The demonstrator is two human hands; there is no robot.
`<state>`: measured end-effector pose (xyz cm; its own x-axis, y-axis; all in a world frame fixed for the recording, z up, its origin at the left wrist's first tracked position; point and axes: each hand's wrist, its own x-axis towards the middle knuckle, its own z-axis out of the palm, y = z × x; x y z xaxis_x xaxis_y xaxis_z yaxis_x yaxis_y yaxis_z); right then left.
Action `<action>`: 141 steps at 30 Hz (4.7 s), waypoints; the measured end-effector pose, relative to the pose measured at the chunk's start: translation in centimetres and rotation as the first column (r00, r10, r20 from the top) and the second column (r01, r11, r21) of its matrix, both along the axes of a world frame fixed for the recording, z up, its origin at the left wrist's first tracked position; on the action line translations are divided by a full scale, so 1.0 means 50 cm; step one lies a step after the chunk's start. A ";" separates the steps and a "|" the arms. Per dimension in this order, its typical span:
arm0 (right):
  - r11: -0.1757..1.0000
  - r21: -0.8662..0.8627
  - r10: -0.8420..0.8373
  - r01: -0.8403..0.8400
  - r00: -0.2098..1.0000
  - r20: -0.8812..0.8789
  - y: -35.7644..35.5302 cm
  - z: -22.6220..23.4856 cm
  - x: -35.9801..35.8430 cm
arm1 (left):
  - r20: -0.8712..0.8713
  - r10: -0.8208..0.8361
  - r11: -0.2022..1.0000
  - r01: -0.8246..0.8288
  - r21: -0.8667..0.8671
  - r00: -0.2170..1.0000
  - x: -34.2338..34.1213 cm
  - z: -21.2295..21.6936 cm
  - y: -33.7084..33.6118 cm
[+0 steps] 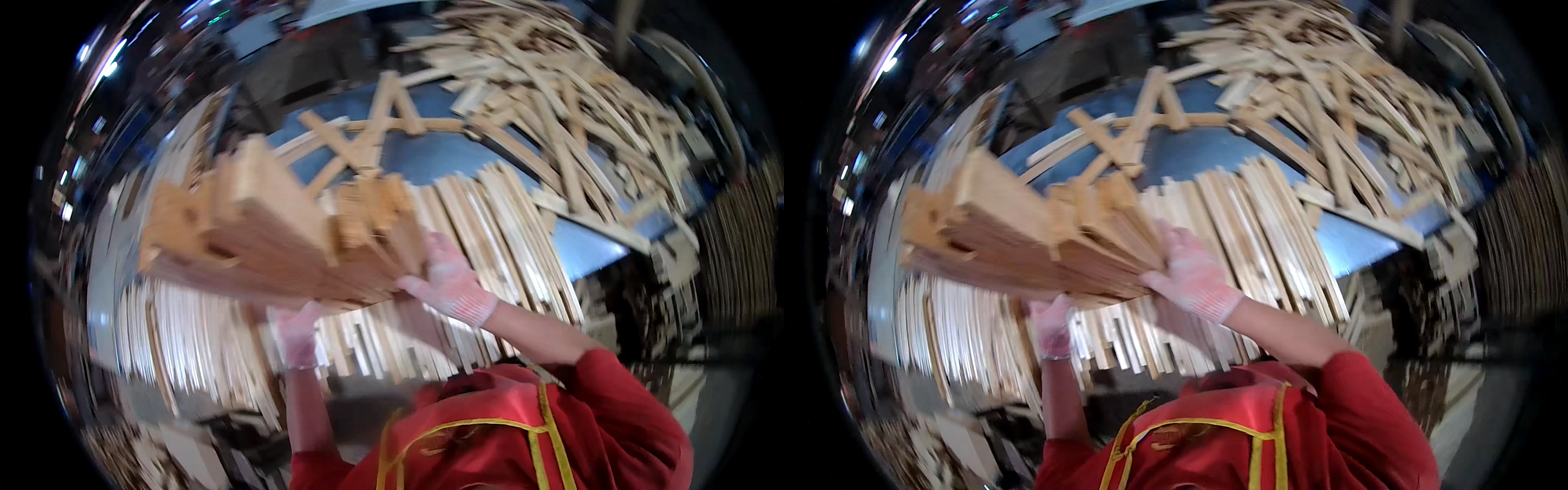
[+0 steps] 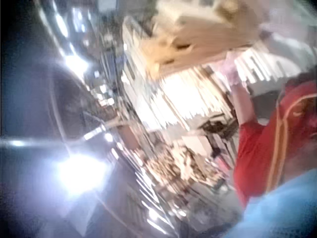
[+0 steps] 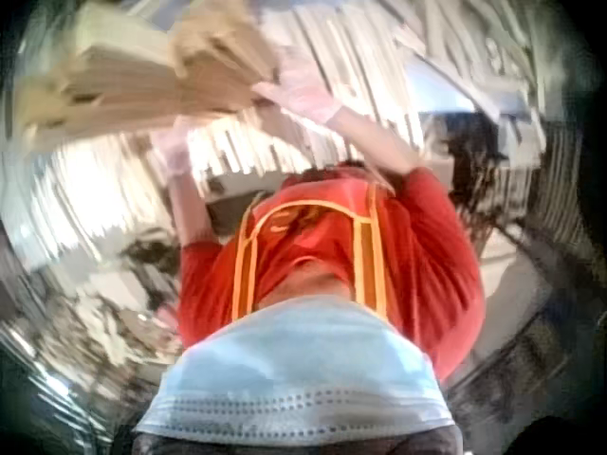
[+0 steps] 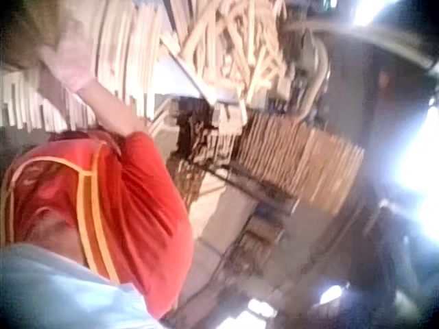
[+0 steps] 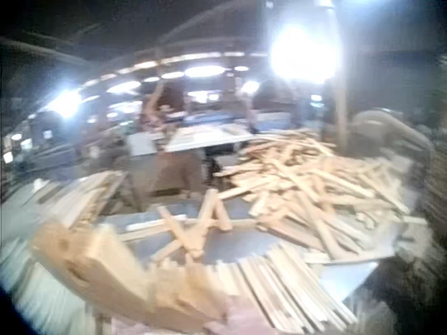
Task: The person repeatedly picks up thin wooden strips from a large pile on a metal table and stacks them into neat, aligned bundles. The person occasionally lifts a completed bundle and places it on a nearby rack before returning to the pile to continue stacking.
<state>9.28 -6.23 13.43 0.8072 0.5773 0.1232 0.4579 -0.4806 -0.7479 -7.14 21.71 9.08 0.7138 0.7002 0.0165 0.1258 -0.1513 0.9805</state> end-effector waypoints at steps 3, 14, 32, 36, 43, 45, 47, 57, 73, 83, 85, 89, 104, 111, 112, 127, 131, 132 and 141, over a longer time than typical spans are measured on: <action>0.999 0.036 0.008 -0.007 1.000 -0.021 -0.049 0.017 -0.003 | 0.098 -0.027 0.993 0.038 -0.116 0.995 0.017 0.086 -0.079; 0.949 0.054 -0.277 0.309 0.907 -0.318 -0.548 0.116 -0.252 | -0.220 -0.429 0.903 0.420 -0.091 0.876 -0.063 0.213 -0.449; 0.158 -0.227 -0.954 0.961 0.089 -0.285 -1.494 0.089 -0.900 | 0.234 -0.963 0.171 0.975 0.145 0.134 -0.128 0.097 -1.605; 0.005 -0.337 -0.952 0.941 -0.099 -0.289 -1.613 0.049 -0.973 | 0.061 -0.993 -0.076 0.940 0.333 -0.102 -0.112 0.053 -1.778; -0.279 -0.252 -0.861 0.927 -0.357 -0.361 -1.823 -0.044 -1.102 | -0.064 -0.939 -0.345 0.925 0.160 -0.339 -0.191 0.050 -2.164; -0.376 -0.117 -0.832 0.919 -0.390 -0.395 -1.891 -0.050 -1.140 | -0.010 -0.921 -0.389 0.920 -0.051 -0.390 -0.229 0.014 -2.278; -0.477 0.187 -0.821 0.859 -0.360 -0.443 -1.959 -0.094 -1.200 | -0.078 -0.866 -0.495 0.824 0.275 -0.494 -0.277 -0.013 -2.404; -0.612 0.184 -0.681 0.769 -0.395 -0.617 -2.484 -0.281 -1.537 | -0.371 -0.759 -0.596 0.800 0.068 -0.535 -0.594 -0.177 -2.960; -0.082 -0.248 -0.623 0.965 -0.244 -0.743 -2.852 -0.750 -1.504 | -0.860 -0.504 -0.677 0.656 0.335 -0.081 -0.499 -0.470 -2.945; -0.118 -0.184 -0.644 0.976 -0.216 -0.734 -2.728 -0.785 -1.709 | -0.918 -0.390 -0.354 0.909 0.220 0.070 -0.655 -0.332 -2.331; -0.164 -0.196 -0.501 0.967 -0.253 -0.827 -2.615 -0.559 -1.552 | -0.911 -0.396 -0.253 0.940 0.229 0.115 -0.720 -0.289 -2.189; -0.040 -0.078 -0.598 0.996 -0.087 -0.797 -2.518 -0.493 -1.408 | -0.899 -0.432 -0.074 0.991 0.109 0.067 -0.763 -0.249 -1.973; 0.940 0.110 -0.178 0.322 0.741 -0.648 -1.664 -0.467 -0.680 | -0.789 -0.258 0.767 0.614 0.183 0.557 -0.985 -0.253 -1.411; 0.990 0.141 0.102 -0.017 0.780 -0.618 -1.256 -0.285 -0.289 | -0.738 -0.329 0.916 0.390 -0.097 0.589 -0.793 -0.253 -1.304; 0.992 0.125 0.101 -0.030 0.789 -0.606 -1.190 -0.282 -0.220 | -0.741 -0.349 0.913 0.385 -0.133 0.573 -0.736 -0.256 -1.271; 0.973 -0.207 0.033 -0.099 0.953 -0.302 -0.661 -0.344 0.273 | -0.312 0.740 0.177 -0.620 -0.764 0.595 -0.151 -0.365 -0.782; 0.993 -0.066 0.054 -0.095 0.885 -0.462 -0.624 -0.342 0.282 | -0.139 0.845 0.210 -0.559 -0.802 0.516 -0.141 -0.456 -0.701; 0.997 -0.033 0.049 -0.075 0.863 -0.503 -0.632 -0.359 0.299 | -0.148 0.874 0.171 -0.579 -0.797 0.462 -0.083 -0.457 -0.711; 0.990 -0.135 -0.124 0.043 0.719 -0.683 -0.676 -0.382 0.423 | -0.407 -0.127 0.826 -0.131 -0.548 0.904 -0.124 -0.232 -0.739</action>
<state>30.42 -40.03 -5.68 0.6909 0.4794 -0.5411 -0.2097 -0.5835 -0.7846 -13.32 -15.24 -2.50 0.5607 0.4969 -0.6624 0.5318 0.3971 0.7480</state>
